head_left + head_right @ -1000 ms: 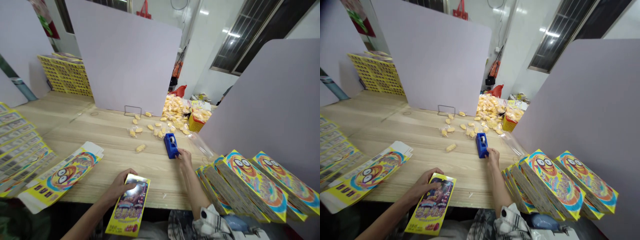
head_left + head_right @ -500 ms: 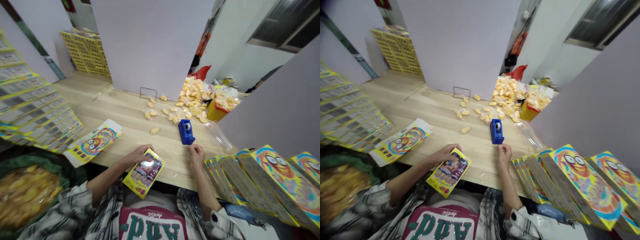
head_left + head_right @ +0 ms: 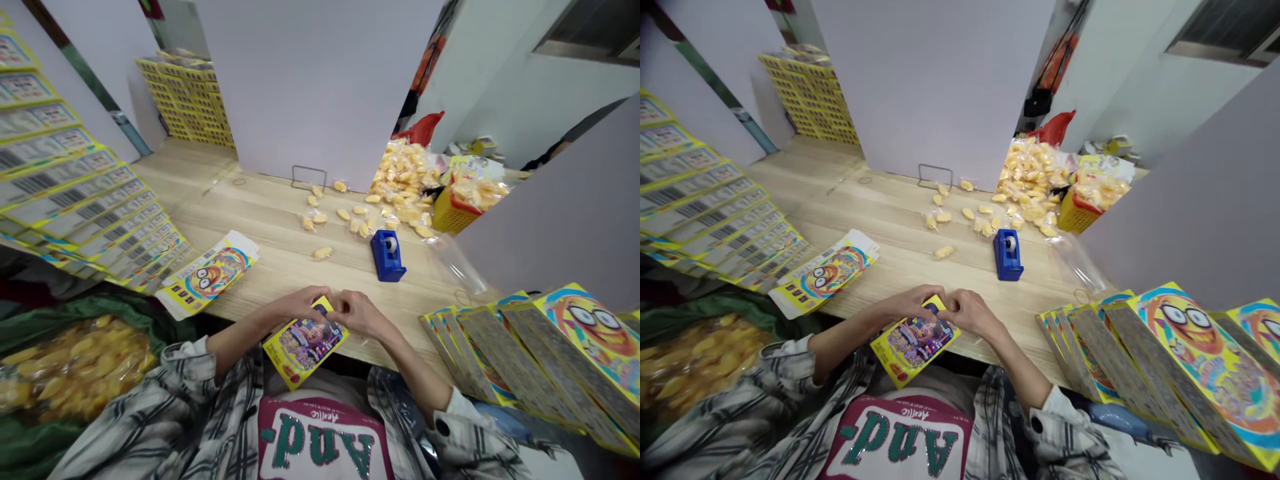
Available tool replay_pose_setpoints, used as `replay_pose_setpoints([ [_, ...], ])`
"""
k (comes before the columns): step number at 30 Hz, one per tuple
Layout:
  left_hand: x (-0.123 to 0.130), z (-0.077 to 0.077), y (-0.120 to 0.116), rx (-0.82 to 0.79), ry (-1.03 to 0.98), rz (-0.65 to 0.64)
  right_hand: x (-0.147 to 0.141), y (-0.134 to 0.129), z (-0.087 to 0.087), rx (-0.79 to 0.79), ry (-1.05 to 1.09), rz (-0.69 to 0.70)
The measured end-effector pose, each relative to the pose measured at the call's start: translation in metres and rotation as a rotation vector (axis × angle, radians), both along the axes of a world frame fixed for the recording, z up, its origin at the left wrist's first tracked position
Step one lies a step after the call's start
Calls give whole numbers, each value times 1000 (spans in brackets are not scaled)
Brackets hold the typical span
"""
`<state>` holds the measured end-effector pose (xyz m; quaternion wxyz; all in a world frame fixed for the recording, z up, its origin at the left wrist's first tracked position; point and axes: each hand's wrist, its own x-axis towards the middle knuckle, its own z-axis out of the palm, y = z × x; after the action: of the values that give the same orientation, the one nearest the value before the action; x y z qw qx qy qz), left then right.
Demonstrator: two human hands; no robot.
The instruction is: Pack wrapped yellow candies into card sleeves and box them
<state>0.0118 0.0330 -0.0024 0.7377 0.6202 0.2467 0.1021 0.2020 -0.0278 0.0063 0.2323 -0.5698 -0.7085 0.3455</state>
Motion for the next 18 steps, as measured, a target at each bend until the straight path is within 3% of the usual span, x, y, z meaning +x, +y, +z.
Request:
replay_pose_setpoints([
  [3, -3, 4, -6, -33, -14, 4, -4, -11, -15, -154, 305, -140],
  [7, -5, 15, -12, -59, -63, -58, -9, -23, -35, -593, 956, -152],
  [9, -5, 19, -12, -75, -83, -83, -12, -26, -41, -699, 1150, -175],
  [11, -6, 23, -10, -57, -75, -47, -16, -29, -42, -667, 1281, -255],
  [14, -7, 30, -11, 8, -60, 211, -25, -38, -31, -458, 1375, -382],
  [16, -8, 33, -13, 22, -14, 433, -33, -44, -21, -299, 1297, -370],
  [18, -10, 30, -9, 80, 60, 570, -35, -45, -11, -238, 1142, -376],
])
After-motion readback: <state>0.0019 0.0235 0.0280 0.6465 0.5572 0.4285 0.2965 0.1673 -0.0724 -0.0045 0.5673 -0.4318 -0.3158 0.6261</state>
